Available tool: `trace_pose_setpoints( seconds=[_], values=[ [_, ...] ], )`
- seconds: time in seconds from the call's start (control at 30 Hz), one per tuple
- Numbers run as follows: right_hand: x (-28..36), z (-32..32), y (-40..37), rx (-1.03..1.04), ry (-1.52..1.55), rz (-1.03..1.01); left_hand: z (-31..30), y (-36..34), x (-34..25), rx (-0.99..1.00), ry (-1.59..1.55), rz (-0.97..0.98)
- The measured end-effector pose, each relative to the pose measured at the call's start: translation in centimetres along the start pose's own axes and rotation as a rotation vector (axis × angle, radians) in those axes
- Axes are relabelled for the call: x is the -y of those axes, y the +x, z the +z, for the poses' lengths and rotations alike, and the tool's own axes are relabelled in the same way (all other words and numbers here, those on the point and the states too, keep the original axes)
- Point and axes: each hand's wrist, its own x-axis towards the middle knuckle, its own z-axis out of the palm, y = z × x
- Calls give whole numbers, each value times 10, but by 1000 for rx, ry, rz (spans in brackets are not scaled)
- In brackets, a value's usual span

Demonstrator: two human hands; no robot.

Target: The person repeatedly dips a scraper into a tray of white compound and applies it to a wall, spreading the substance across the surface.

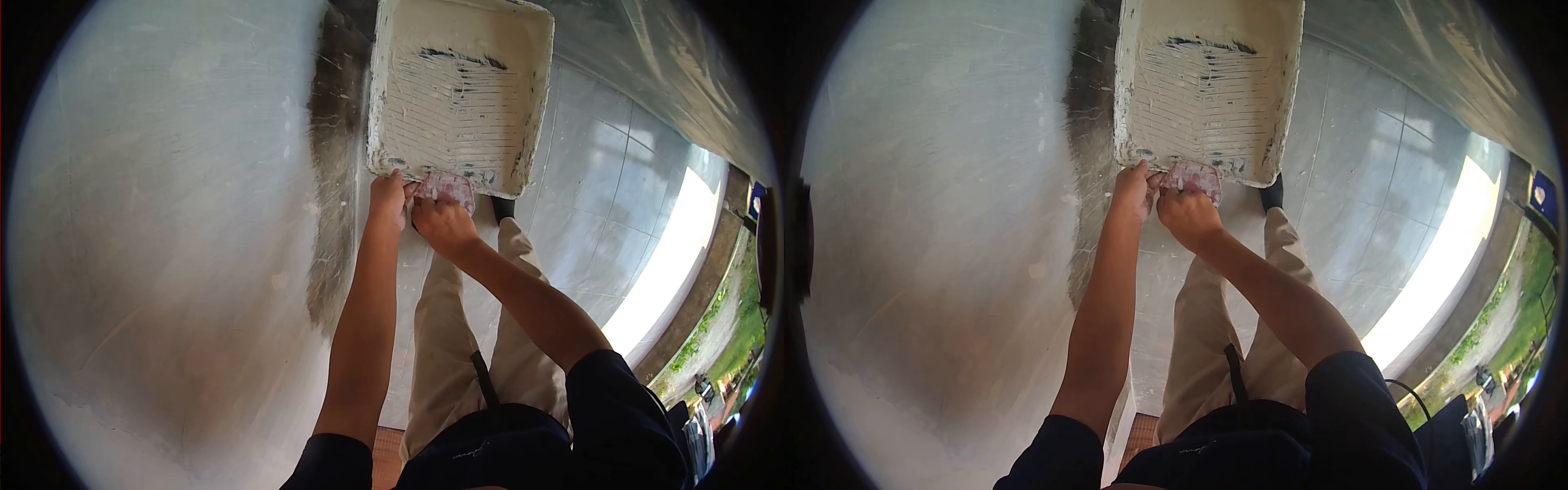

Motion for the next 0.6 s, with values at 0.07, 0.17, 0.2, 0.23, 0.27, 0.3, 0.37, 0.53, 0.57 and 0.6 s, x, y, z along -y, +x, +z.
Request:
trace_pose_setpoints(
  seconds=[0.07,0.17,0.2,0.23,0.27,0.3,0.37,0.53,0.57,0.6],
  values=[
    [6,3,-6,10,-13,1,1,-1,-1,29,-30,-4],
    [26,12,-28,-12,104,30,5,-10,-4,84,-64,27],
    [35,15,-38,-28,142,66,4,-10,-4,87,-73,29],
    [39,10,-44,-32,142,65,4,-10,-5,90,-80,31],
    [41,6,-50,-34,232,130,3,-10,-6,87,-83,34],
    [41,-1,-54,-32,320,200,2,-10,-5,105,-86,34],
    [34,-24,-52,-52,355,215,5,-12,-4,133,-93,31],
    [-2,-72,-27,-182,452,207,7,-16,-4,48,34,-29],
    [-11,-79,-21,-183,450,205,8,-14,-2,50,32,-27],
    [-22,-86,-14,-178,533,279,9,-12,0,19,-3,-30]
  ],
)
